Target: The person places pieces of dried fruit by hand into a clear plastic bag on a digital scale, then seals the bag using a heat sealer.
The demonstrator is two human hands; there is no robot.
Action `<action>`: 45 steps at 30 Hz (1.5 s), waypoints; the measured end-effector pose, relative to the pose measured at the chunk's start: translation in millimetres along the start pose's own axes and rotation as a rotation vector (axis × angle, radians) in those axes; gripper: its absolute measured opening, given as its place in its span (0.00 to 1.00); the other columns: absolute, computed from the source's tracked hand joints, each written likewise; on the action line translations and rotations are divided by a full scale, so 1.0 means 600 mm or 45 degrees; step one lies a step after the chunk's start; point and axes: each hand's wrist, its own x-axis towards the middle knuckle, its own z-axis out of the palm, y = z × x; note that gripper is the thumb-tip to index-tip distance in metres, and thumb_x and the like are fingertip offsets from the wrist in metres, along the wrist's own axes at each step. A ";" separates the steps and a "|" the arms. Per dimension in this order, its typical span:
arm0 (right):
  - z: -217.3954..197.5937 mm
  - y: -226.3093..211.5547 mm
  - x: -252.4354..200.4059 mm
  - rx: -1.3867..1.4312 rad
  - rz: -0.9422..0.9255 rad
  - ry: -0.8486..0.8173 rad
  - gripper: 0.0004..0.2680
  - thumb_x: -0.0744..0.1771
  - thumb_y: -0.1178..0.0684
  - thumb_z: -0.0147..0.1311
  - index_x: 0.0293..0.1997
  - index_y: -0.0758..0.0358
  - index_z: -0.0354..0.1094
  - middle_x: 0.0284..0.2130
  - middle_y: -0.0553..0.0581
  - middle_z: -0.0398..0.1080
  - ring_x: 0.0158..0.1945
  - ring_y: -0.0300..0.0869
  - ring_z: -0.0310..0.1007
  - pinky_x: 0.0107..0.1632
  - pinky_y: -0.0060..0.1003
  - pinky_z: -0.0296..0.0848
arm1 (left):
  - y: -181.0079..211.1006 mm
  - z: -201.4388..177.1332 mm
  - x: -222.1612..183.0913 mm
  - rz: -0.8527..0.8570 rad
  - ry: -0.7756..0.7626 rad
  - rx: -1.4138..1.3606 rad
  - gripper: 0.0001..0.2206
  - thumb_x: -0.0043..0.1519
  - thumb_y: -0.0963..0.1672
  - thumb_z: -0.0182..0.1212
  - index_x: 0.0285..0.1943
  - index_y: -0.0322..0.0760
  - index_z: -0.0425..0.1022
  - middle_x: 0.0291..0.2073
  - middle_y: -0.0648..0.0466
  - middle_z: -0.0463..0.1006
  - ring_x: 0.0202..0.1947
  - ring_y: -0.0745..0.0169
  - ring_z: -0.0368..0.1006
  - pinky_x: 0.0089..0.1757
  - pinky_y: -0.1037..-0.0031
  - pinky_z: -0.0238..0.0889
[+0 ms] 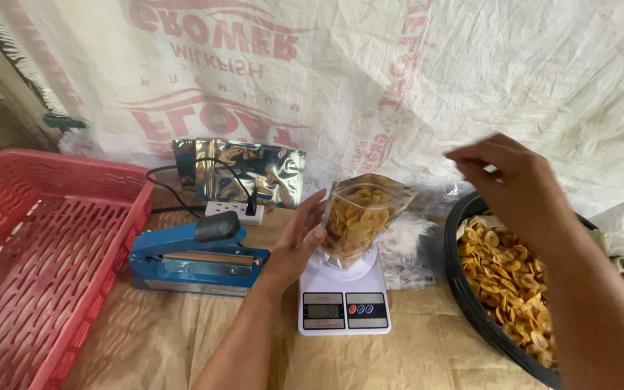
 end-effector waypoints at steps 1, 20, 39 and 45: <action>-0.005 0.032 -0.011 -0.051 0.128 -0.033 0.08 0.70 0.51 0.53 0.53 0.53 0.76 0.48 0.53 0.76 0.48 0.42 0.78 0.50 0.36 0.78 | 0.000 0.000 0.001 0.046 -0.025 -0.020 0.36 0.64 0.54 0.60 0.79 0.40 0.53 0.71 0.44 0.63 0.73 0.50 0.56 0.68 0.60 0.49; 0.100 0.310 -0.233 -0.420 0.596 -0.856 0.23 0.63 0.42 0.61 0.66 0.47 0.64 0.58 0.55 0.68 0.60 0.43 0.74 0.62 0.38 0.74 | 0.010 0.003 0.000 0.173 -0.047 -0.077 0.41 0.63 0.59 0.60 0.79 0.35 0.53 0.69 0.43 0.66 0.70 0.52 0.59 0.68 0.62 0.48; 0.041 0.348 -0.173 0.033 0.905 -0.593 0.14 0.69 0.48 0.55 0.61 0.52 0.73 0.57 0.55 0.77 0.59 0.50 0.78 0.62 0.54 0.76 | 0.020 0.003 0.000 0.181 -0.041 -0.045 0.43 0.62 0.62 0.58 0.79 0.33 0.52 0.70 0.39 0.65 0.71 0.49 0.59 0.69 0.59 0.47; 0.036 0.341 -0.162 0.115 0.918 -0.604 0.13 0.70 0.49 0.52 0.61 0.53 0.73 0.56 0.58 0.79 0.59 0.50 0.78 0.62 0.53 0.76 | 0.025 0.003 -0.002 0.195 -0.025 -0.007 0.42 0.63 0.61 0.56 0.79 0.33 0.53 0.70 0.40 0.66 0.72 0.50 0.58 0.69 0.61 0.45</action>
